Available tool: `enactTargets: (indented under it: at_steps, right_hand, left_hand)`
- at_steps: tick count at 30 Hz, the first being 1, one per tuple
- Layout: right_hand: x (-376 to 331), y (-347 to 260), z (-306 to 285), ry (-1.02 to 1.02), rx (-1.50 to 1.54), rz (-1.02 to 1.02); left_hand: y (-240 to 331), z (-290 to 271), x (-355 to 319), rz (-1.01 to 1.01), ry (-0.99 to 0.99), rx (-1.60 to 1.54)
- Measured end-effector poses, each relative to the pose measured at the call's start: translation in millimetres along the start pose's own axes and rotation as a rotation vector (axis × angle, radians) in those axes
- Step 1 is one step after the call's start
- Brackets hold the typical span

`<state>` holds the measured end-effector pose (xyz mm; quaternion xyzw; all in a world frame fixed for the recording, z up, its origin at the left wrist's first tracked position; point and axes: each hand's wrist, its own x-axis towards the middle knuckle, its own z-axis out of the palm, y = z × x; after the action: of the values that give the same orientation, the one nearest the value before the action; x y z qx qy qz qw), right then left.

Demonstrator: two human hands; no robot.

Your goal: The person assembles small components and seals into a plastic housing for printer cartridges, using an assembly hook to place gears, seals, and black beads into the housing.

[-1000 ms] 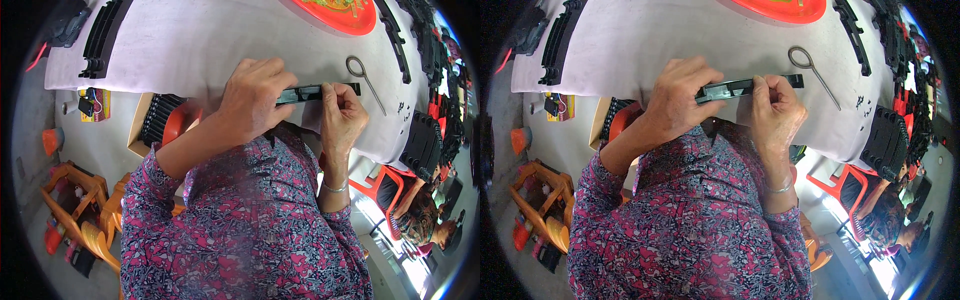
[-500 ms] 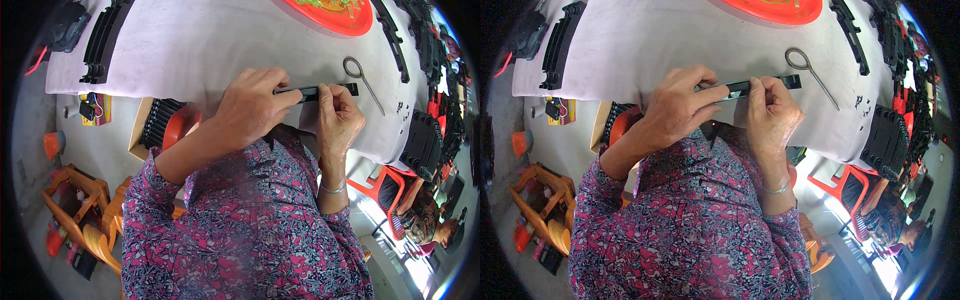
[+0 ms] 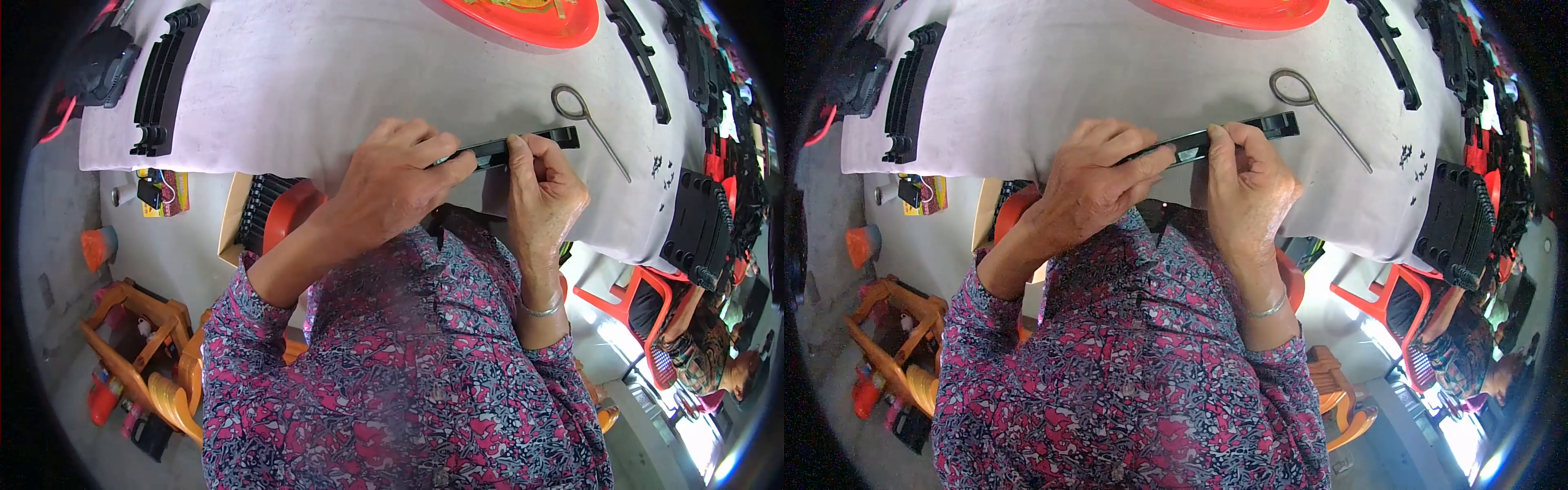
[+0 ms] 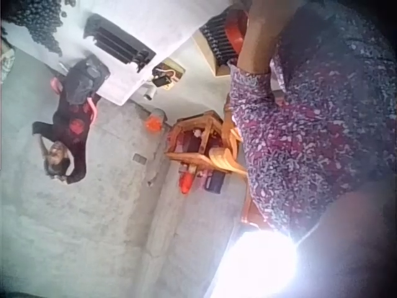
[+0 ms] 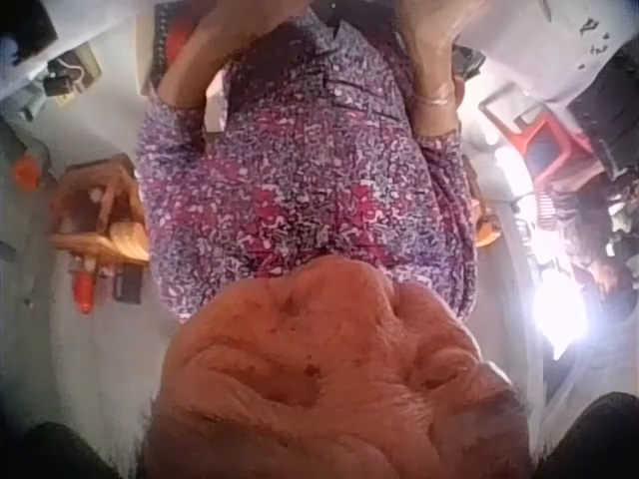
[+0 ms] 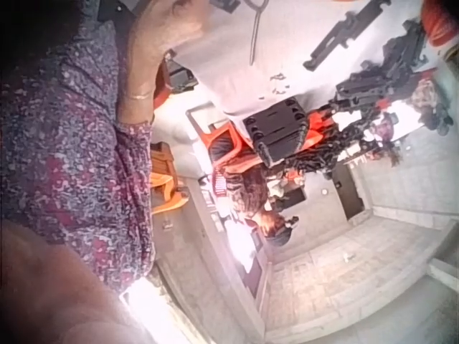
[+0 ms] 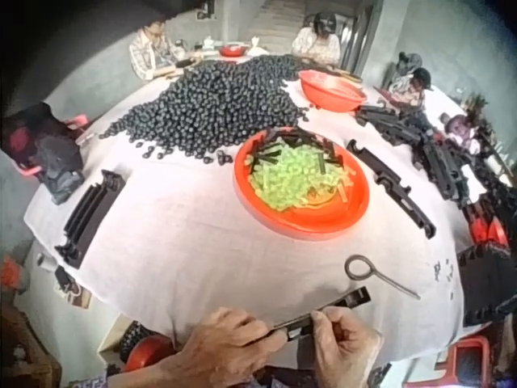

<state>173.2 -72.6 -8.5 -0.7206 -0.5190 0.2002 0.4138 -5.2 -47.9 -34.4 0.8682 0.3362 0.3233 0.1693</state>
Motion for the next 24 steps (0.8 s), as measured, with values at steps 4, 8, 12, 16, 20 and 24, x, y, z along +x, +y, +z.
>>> enactTargets:
  at_steps: [4, 8, 12, 16, 20, 24]
  right_hand:
    - [-1.0, 2.6, 0.8, 0.007, 0.031, 0.002]
    - [-3.3, 5.7, 1.7, 0.024, 0.056, 0.009]
    - [-3.0, 6.6, 0.8, 0.034, 0.034, -0.017]
    - [-1.7, 9.8, -1.4, 0.048, -0.014, -0.075]
    - [1.7, 13.8, -9.5, 0.051, -0.147, -0.544]
    - [6.6, 15.0, -16.7, -0.186, -0.258, -0.707]
  left_hand:
    - [-3.8, 5.2, -2.4, 0.026, 0.041, -0.009]
    - [-5.4, 5.1, -3.8, 0.039, 0.041, -0.017]
    - [-5.3, 6.8, -3.1, 0.046, 0.073, -0.015]
    - [-5.3, 6.9, -2.7, 0.042, 0.066, -0.011]
    - [-2.5, 7.0, -1.7, 0.033, 0.085, -0.004]
    - [-2.8, 8.0, -2.6, 0.026, 0.095, 0.007]
